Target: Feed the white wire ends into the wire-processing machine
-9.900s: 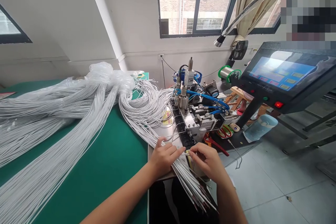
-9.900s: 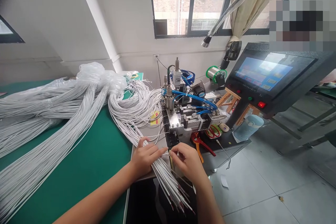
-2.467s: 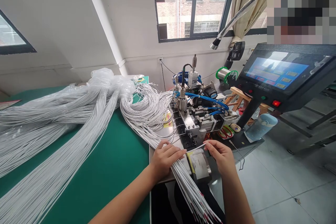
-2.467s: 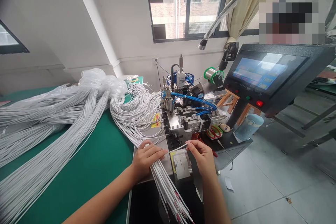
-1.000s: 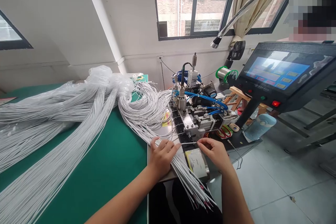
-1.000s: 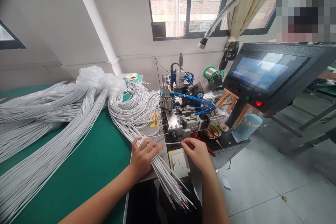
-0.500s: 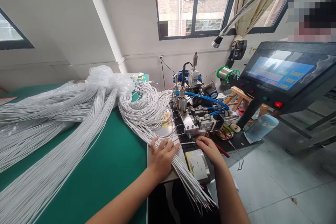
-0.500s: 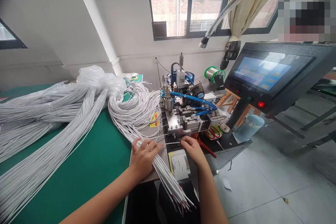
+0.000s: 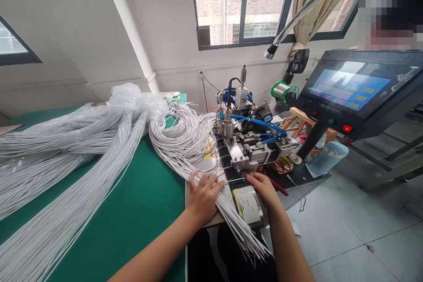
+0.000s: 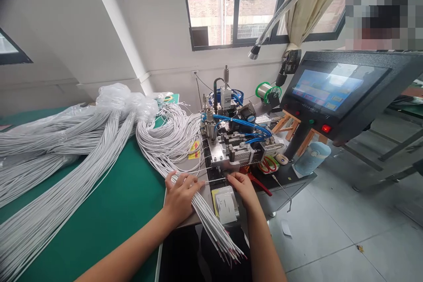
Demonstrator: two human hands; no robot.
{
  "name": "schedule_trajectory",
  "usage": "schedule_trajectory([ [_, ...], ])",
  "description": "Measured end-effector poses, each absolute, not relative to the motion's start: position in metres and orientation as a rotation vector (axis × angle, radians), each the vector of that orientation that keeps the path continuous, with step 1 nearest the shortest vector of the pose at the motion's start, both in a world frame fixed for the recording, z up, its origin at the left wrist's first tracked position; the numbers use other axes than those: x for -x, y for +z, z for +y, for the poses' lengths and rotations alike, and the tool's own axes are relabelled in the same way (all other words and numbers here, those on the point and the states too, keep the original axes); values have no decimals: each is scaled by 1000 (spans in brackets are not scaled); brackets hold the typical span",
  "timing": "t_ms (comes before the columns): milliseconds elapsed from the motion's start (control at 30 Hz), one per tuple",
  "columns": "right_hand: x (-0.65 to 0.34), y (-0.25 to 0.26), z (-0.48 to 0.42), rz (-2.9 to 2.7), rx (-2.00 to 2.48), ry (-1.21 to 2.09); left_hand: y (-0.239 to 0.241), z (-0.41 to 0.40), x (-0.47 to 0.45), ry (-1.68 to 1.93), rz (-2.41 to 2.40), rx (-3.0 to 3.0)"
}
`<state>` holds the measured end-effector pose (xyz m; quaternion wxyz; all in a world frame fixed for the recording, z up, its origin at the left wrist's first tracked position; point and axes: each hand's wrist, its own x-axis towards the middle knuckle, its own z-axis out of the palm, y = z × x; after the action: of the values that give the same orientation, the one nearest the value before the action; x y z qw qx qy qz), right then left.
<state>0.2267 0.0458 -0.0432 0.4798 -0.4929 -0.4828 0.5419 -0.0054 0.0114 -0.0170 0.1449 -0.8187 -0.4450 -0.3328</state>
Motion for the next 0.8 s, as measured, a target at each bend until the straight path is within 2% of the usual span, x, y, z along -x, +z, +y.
schedule_trajectory([
  [133, -236, -35, 34, -1307, 1329, 996, -17, 13, 6, -954, -1281, 2331],
  [233, -239, -19, 19, -1373, 1374, 883, -14, 13, 7, -976, -1213, 2330],
  [400, -238, 12, -10, -1616, 1317, 1008, -8, 11, 11, -1078, -1028, 2406],
  [633, -233, 35, -42, -2154, 1089, 1308, 0, 7, 11, -1170, -1032, 2366],
  [800, -235, 37, -46, -2236, 1098, 1220, 0, 8, 11, -1177, -1032, 2363],
])
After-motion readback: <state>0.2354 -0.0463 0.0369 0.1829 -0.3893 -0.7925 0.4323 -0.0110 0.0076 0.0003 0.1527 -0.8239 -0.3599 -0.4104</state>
